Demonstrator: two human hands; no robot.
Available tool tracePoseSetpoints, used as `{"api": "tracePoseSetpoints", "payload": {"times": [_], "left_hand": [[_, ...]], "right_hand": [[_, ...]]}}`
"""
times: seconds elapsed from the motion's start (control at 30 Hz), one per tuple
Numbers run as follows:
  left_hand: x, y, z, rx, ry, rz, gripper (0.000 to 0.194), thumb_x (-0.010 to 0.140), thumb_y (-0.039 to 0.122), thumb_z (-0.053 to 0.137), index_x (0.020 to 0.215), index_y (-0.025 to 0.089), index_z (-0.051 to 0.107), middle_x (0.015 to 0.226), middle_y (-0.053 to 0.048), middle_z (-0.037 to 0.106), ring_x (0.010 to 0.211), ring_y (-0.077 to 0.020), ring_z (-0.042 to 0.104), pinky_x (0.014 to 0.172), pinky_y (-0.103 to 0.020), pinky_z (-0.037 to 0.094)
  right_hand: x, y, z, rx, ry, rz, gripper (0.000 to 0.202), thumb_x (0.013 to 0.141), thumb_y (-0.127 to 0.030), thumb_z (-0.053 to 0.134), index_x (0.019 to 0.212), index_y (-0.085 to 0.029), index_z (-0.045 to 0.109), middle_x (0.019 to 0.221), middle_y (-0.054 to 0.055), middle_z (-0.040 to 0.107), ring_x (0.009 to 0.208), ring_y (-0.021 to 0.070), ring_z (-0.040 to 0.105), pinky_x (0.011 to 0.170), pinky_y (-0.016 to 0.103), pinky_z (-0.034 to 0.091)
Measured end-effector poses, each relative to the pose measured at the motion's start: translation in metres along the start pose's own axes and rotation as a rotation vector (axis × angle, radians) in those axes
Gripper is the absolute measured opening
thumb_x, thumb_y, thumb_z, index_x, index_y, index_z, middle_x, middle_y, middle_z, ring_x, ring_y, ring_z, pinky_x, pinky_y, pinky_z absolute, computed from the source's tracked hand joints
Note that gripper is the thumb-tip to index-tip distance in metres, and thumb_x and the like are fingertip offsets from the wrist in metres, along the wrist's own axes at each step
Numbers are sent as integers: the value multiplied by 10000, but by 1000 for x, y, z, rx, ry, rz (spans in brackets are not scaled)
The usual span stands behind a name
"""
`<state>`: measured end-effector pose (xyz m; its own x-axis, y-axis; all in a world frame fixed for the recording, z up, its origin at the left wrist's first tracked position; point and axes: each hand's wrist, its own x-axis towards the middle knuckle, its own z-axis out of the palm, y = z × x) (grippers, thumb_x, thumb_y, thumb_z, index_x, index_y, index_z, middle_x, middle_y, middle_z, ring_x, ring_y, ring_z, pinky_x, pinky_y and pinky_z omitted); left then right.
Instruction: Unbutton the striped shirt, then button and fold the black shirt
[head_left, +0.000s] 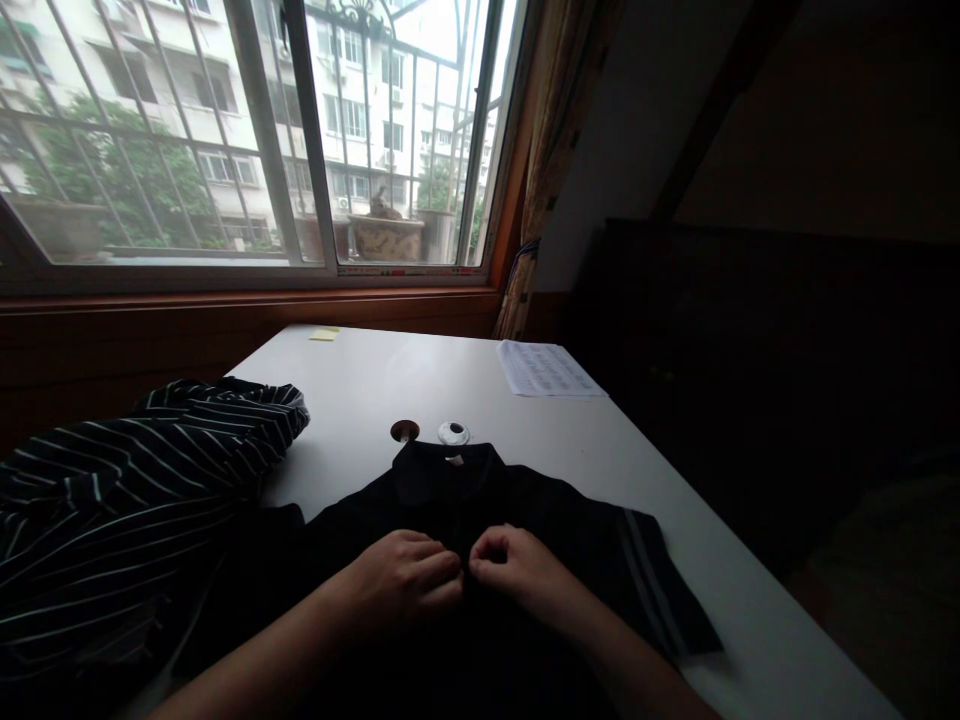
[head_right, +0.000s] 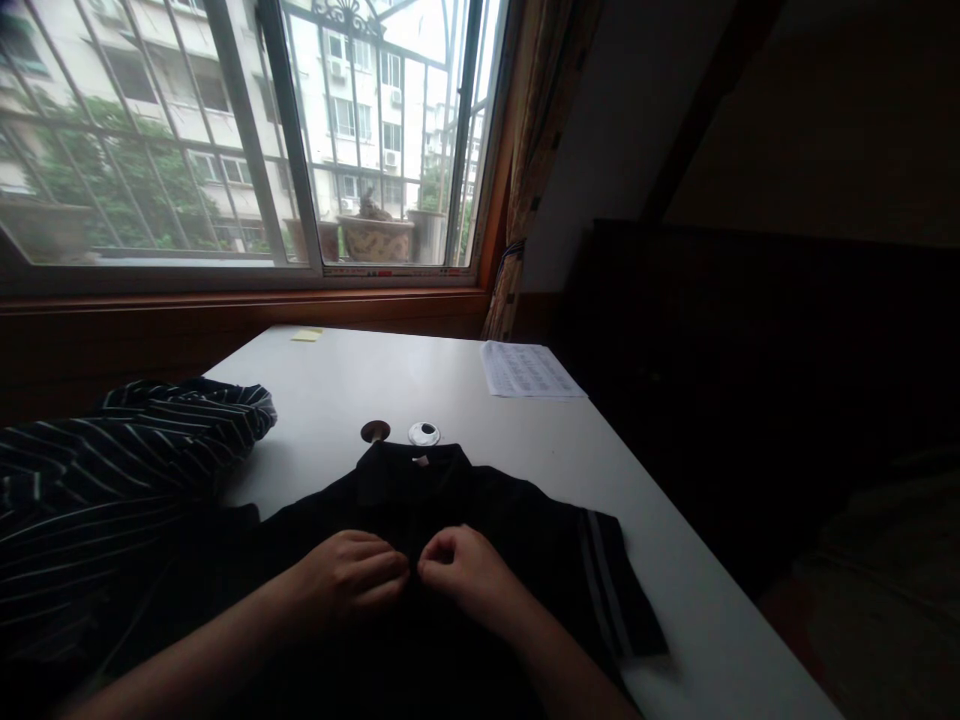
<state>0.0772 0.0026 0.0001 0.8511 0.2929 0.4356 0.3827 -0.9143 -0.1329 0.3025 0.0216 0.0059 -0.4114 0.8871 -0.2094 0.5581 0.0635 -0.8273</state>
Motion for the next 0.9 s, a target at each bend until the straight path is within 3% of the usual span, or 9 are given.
{"api": "tracePoseSetpoints", "payload": {"times": [0.3, 0.9], "left_hand": [[-3, -1, 2, -7, -4, -26, 157, 1007, 194, 469, 874, 173, 550, 810, -21, 606, 656, -140, 539, 572, -314, 413], [-5, -3, 4, 9, 3, -20, 147, 1004, 204, 479, 884, 178, 561, 807, -19, 619, 659, -145, 545, 579, -315, 388]], "right_hand": [[-2, -5, 1, -70, 29, -18, 112, 748, -228, 634, 770, -160, 719, 773, 30, 663, 824, 204, 603, 779, 302, 415], [-3, -5, 3, -91, 51, -18, 81, 718, -170, 640, 747, -151, 713, 758, 28, 636, 803, 192, 576, 704, 273, 399]]}}
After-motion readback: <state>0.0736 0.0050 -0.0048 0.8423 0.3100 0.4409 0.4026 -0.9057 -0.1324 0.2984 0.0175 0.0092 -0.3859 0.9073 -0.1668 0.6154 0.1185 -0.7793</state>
